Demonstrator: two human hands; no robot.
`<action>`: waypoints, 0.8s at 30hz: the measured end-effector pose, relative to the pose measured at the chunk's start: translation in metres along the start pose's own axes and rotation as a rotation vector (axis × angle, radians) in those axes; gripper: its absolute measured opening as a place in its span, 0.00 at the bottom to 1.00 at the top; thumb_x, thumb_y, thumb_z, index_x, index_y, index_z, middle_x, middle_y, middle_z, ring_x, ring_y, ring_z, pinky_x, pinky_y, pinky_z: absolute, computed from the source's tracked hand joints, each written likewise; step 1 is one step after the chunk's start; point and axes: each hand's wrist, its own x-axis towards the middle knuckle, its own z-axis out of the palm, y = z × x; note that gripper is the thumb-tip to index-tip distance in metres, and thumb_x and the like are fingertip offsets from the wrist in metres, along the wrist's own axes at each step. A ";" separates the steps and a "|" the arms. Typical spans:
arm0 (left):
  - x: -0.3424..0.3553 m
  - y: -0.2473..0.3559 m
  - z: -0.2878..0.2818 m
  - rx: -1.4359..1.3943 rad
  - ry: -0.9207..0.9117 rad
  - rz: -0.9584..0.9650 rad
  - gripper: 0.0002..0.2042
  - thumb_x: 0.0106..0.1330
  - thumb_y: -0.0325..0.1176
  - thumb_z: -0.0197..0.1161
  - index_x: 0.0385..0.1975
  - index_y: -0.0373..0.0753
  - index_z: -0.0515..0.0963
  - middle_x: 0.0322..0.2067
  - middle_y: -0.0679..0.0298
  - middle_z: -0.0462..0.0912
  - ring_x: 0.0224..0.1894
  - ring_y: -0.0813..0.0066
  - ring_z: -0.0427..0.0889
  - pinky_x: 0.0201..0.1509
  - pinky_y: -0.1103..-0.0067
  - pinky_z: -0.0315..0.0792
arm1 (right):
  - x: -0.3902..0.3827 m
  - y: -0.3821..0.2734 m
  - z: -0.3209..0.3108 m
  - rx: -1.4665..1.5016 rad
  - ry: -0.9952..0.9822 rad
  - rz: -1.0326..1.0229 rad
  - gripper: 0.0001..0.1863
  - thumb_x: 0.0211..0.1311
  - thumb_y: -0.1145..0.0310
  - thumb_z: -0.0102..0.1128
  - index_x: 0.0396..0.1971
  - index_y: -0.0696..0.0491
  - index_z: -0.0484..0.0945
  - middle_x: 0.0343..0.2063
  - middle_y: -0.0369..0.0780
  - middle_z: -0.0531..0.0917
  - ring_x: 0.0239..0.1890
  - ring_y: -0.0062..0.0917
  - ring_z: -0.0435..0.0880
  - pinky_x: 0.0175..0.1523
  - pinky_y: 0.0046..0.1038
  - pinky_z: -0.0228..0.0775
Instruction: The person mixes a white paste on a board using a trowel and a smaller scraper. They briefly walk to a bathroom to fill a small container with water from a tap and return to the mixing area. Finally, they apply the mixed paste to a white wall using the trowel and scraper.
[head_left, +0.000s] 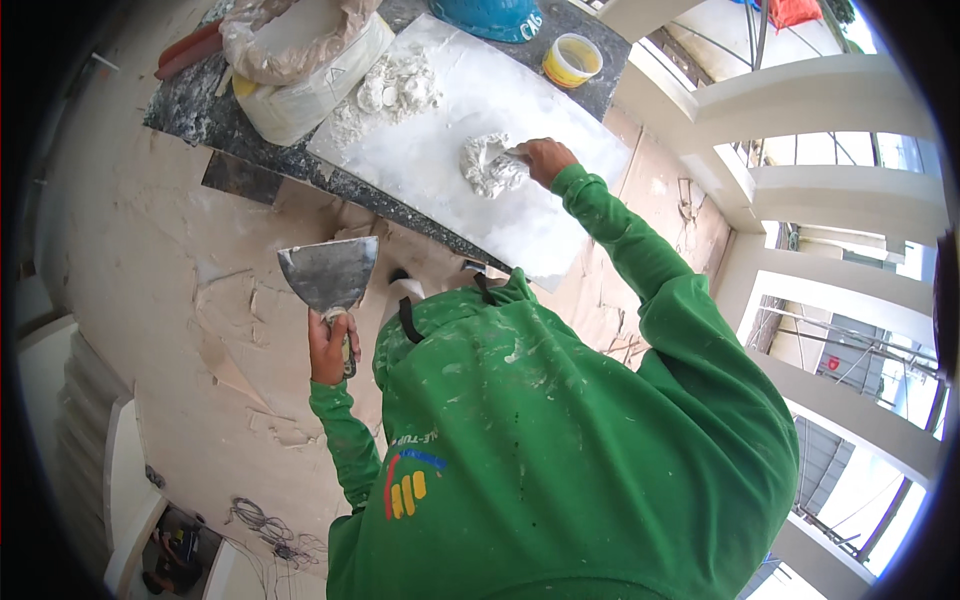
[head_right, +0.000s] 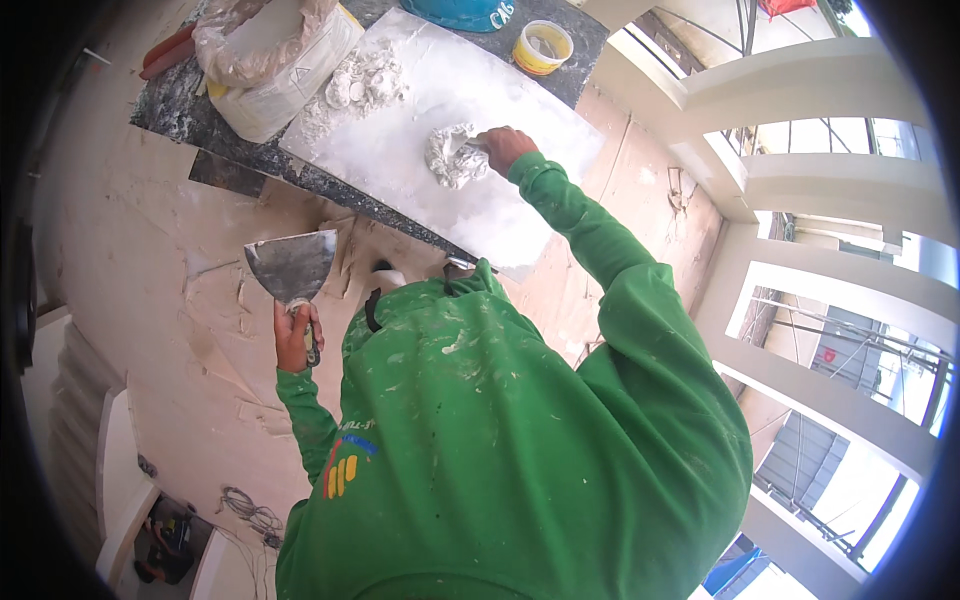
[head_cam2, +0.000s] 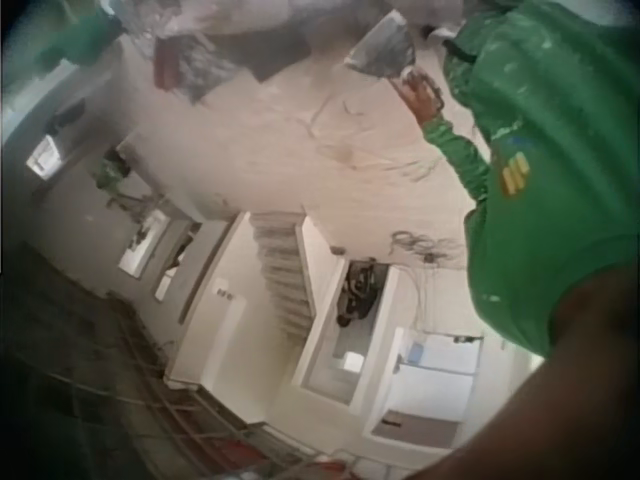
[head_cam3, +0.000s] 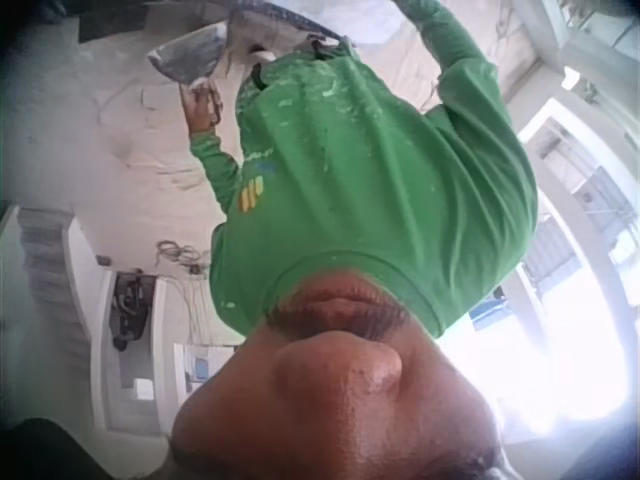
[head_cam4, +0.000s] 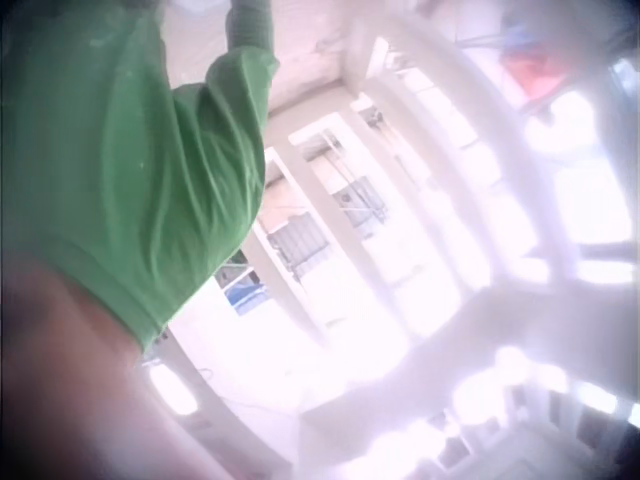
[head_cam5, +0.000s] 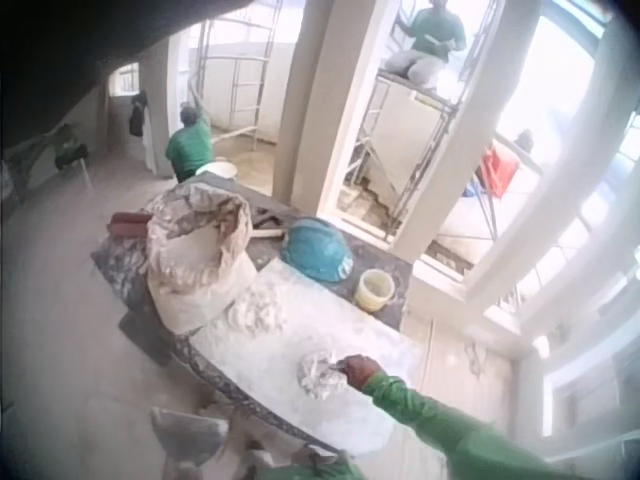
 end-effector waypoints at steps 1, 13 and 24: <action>0.001 -0.002 0.007 -0.003 0.004 0.001 0.21 0.71 0.33 0.52 0.60 0.41 0.57 0.27 0.64 0.70 0.17 0.82 0.69 0.16 0.85 0.66 | 0.008 0.015 -0.019 0.098 -0.022 0.042 0.15 0.54 0.71 0.56 0.42 0.48 0.83 0.34 0.46 0.84 0.37 0.40 0.84 0.45 0.37 0.76; -0.026 -0.015 0.058 0.013 0.085 -0.065 0.18 0.71 0.35 0.52 0.57 0.41 0.59 0.28 0.65 0.70 0.19 0.83 0.69 0.17 0.85 0.66 | 0.100 0.060 0.027 0.451 -0.192 0.119 0.18 0.57 0.61 0.63 0.45 0.54 0.81 0.33 0.43 0.86 0.33 0.31 0.84 0.43 0.28 0.74; -0.047 -0.025 0.085 -0.022 0.233 -0.006 0.22 0.71 0.34 0.52 0.62 0.41 0.57 0.28 0.64 0.71 0.19 0.81 0.69 0.19 0.84 0.66 | 0.052 0.015 -0.030 0.079 -0.270 -0.336 0.12 0.58 0.68 0.58 0.42 0.51 0.81 0.35 0.47 0.84 0.37 0.43 0.83 0.43 0.39 0.75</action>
